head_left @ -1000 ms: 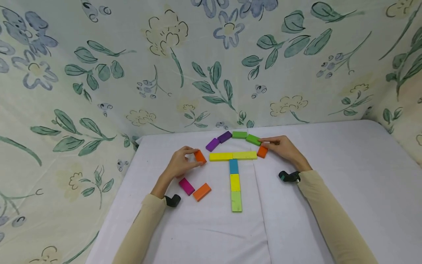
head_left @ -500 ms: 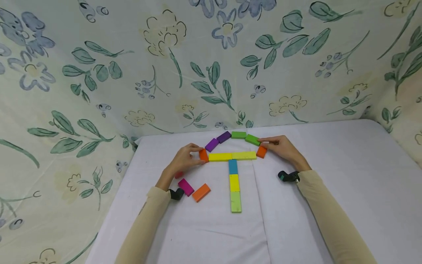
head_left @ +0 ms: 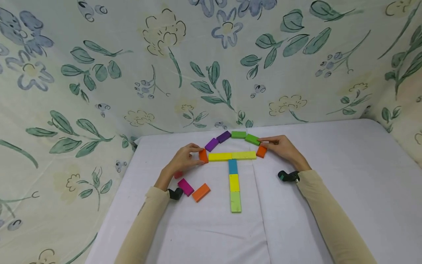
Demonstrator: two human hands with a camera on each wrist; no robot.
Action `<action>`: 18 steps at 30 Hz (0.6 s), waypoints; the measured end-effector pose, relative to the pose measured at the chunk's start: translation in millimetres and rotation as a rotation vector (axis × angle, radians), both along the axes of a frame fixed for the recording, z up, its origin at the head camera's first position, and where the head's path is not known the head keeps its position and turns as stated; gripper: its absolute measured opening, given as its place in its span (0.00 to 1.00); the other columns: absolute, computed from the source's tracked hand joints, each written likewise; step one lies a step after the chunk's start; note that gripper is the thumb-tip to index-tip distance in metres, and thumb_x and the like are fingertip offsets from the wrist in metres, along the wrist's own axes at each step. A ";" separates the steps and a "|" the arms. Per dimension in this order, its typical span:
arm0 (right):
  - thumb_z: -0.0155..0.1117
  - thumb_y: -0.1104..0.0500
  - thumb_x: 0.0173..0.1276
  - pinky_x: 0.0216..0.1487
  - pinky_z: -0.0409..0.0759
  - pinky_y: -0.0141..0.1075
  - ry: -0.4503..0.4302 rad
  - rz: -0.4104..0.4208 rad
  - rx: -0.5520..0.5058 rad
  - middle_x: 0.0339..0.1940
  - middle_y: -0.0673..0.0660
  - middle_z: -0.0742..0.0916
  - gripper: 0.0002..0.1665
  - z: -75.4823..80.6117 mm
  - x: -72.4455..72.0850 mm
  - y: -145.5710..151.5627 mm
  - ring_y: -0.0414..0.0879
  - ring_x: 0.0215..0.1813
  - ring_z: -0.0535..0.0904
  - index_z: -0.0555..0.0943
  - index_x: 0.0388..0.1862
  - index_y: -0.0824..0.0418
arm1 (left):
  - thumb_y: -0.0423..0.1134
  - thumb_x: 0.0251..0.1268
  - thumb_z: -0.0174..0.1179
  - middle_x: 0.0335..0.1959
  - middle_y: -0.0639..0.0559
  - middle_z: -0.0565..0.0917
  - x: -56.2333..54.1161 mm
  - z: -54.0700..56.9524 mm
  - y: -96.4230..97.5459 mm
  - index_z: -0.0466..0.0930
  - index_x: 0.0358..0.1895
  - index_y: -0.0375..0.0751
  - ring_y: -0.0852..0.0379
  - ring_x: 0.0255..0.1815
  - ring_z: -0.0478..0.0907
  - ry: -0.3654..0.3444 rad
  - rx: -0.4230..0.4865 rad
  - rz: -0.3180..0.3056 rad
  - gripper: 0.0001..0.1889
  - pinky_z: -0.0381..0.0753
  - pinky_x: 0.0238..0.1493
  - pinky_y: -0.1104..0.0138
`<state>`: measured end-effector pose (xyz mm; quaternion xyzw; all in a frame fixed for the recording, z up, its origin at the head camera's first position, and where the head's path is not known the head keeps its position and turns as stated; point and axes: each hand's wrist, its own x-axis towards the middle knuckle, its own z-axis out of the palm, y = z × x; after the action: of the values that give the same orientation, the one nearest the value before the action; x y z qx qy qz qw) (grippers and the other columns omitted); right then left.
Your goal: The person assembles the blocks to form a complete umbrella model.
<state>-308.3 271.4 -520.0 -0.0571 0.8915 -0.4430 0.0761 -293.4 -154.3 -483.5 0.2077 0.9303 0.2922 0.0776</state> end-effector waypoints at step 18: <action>0.64 0.43 0.76 0.48 0.66 0.42 -0.005 -0.004 0.002 0.65 0.62 0.84 0.25 -1.6 -4.0 2.1 0.53 0.51 0.71 0.84 0.66 0.50 | 0.47 0.65 0.73 0.66 0.44 0.78 -5.5 1.1 5.9 0.80 0.69 0.44 0.44 0.60 0.76 0.001 -0.021 0.049 0.30 0.82 0.60 0.54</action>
<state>-312.3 273.6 -521.5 -0.0540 0.8918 -0.4425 0.0774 -298.9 -148.3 -482.5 0.1843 0.9381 0.2841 0.0724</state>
